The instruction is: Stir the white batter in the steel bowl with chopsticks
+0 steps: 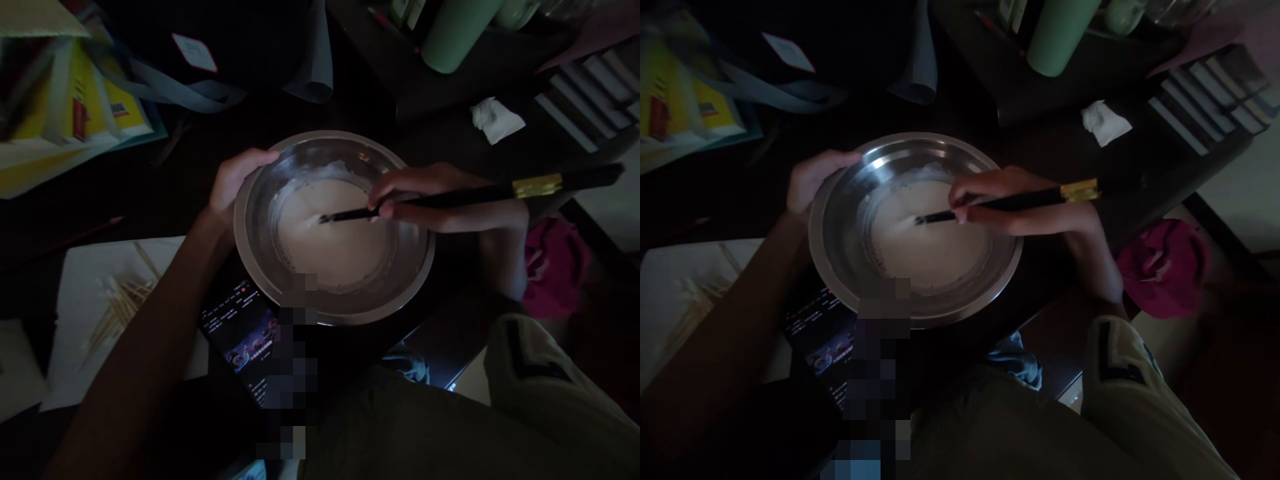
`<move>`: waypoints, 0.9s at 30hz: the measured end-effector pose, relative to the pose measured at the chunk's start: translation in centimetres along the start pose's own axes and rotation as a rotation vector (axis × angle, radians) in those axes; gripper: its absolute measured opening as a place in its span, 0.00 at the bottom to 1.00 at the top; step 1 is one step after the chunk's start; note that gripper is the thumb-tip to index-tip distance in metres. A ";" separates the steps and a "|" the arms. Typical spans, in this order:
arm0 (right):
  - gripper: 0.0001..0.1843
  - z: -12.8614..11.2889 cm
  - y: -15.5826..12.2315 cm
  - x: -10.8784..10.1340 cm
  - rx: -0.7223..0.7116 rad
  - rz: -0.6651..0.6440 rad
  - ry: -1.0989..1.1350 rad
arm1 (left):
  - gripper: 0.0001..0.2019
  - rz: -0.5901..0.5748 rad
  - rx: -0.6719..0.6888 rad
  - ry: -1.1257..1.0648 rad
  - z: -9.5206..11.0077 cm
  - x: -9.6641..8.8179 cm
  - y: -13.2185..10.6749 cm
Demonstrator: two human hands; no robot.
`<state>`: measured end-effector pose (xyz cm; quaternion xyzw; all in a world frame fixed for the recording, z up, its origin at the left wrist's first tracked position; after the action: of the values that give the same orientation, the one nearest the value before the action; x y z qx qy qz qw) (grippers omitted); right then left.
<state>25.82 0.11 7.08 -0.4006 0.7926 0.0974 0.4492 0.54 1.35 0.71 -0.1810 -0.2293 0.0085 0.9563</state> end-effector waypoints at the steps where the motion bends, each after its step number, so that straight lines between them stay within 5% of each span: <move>1: 0.14 0.1 -0.3 -0.5 0.065 0.049 -0.011 | 0.16 0.007 0.003 0.007 0.1 0.1 -0.1; 4: 0.12 0.3 -1.0 -1.8 0.113 0.062 -0.012 | 0.16 0.044 0.009 0.030 0.2 0.3 -0.2; 9: 0.13 0.3 -0.4 -0.4 -0.132 -0.170 0.037 | 0.18 0.000 -0.003 0.012 0.1 0.3 -0.1; 15: 0.14 0.3 -0.8 -0.3 0.052 0.079 -0.078 | 0.20 -0.016 -0.001 0.028 0.0 0.2 -0.1; 18: 0.15 0.2 -1.6 -1.6 0.097 0.051 -0.042 | 0.18 0.016 -0.011 0.044 0.0 0.1 -0.1; 23: 0.13 0.0 -0.5 -0.2 -0.111 -0.171 0.095 | 0.17 0.021 0.011 0.040 -0.1 -0.1 0.1; 27: 0.13 0.0 0.0 0.4 -0.013 0.046 0.037 | 0.18 -0.005 -0.002 0.023 -0.1 -0.1 0.1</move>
<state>25.74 -0.10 6.76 -0.3870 0.8091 0.1054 0.4295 0.51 1.35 0.55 -0.1816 -0.2187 0.0038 0.9587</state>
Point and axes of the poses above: each hand's wrist, its own y-axis towards the middle knuckle, its own x-axis out of the palm, z = x × y, the point moved 1 cm from there along y, towards the middle knuckle, and after that the axes turned 10 degrees about x, right-handed, at the moved point
